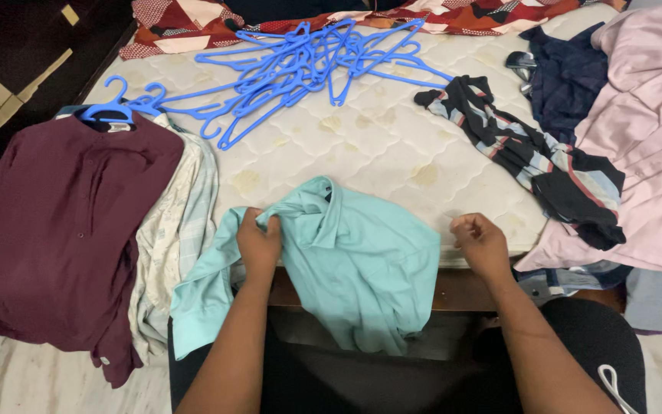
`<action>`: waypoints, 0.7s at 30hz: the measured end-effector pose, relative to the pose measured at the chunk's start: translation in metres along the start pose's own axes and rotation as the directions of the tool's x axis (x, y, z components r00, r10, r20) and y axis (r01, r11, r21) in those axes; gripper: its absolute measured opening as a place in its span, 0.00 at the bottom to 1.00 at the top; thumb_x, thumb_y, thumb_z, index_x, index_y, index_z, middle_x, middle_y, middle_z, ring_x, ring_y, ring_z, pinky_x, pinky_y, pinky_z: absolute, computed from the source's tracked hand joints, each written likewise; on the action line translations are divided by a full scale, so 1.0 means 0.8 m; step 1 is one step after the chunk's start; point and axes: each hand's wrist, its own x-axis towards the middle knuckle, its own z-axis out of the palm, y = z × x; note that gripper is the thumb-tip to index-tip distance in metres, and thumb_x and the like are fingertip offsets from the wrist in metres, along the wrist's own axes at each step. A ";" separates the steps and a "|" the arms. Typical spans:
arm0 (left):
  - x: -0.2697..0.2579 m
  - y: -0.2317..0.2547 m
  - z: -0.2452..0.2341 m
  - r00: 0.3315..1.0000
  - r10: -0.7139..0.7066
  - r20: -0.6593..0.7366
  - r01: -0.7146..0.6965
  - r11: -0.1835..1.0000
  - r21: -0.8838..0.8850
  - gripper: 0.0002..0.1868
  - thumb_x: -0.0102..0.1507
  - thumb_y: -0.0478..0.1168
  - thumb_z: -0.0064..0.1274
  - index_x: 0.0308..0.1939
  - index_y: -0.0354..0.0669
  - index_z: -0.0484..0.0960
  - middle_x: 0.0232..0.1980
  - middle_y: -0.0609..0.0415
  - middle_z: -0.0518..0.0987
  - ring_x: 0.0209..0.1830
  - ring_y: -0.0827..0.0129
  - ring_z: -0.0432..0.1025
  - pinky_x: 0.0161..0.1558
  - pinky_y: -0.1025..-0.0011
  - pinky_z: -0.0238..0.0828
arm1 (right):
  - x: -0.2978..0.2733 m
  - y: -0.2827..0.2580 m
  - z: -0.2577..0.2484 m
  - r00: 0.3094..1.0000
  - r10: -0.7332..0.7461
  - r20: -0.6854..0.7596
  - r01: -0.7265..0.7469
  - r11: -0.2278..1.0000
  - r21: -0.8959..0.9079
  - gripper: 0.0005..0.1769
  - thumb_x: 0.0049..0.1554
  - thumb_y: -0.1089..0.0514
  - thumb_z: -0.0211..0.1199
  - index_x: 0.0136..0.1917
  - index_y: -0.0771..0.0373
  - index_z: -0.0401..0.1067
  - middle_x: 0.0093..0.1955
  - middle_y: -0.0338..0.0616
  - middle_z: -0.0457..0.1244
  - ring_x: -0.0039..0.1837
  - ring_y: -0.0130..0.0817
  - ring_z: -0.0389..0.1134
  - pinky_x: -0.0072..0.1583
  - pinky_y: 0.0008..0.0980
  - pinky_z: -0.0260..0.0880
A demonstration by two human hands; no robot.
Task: The person sits on the floor and buttons a maroon long-sleeve shirt, then places it aside. They then unfold a light blue long-sleeve shirt, button it, and place a blue hanger on it.
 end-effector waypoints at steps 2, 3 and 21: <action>0.006 -0.015 0.008 0.992 0.076 -0.103 -0.090 0.986 -0.138 0.14 0.61 0.42 0.58 0.44 0.35 0.77 0.36 0.43 0.80 0.35 0.55 0.74 0.42 0.62 0.70 | -0.013 -0.017 0.011 0.998 -0.037 0.057 0.041 0.996 -0.077 0.24 0.57 0.52 0.63 0.64 0.63 0.70 0.52 0.44 0.68 0.42 0.36 0.72 0.44 0.34 0.71; 0.009 -0.024 0.016 0.981 0.109 -0.159 -0.141 0.969 -0.203 0.14 0.61 0.41 0.59 0.44 0.35 0.77 0.36 0.44 0.80 0.34 0.58 0.74 0.42 0.63 0.71 | -0.021 -0.026 0.023 0.995 -0.054 0.080 0.067 0.983 -0.171 0.29 0.55 0.50 0.65 0.66 0.64 0.67 0.53 0.47 0.68 0.44 0.39 0.72 0.46 0.36 0.71; 0.016 -0.036 0.018 0.926 -0.334 0.176 0.377 0.822 -0.426 0.10 0.60 0.31 0.41 0.29 0.36 0.79 0.27 0.53 0.81 0.20 0.67 0.67 0.25 0.68 0.63 | 0.018 0.039 -0.064 0.962 0.130 -0.241 -0.200 0.935 -0.294 0.19 0.63 0.48 0.66 0.59 0.62 0.81 0.40 0.51 0.69 0.41 0.36 0.65 0.48 0.42 0.68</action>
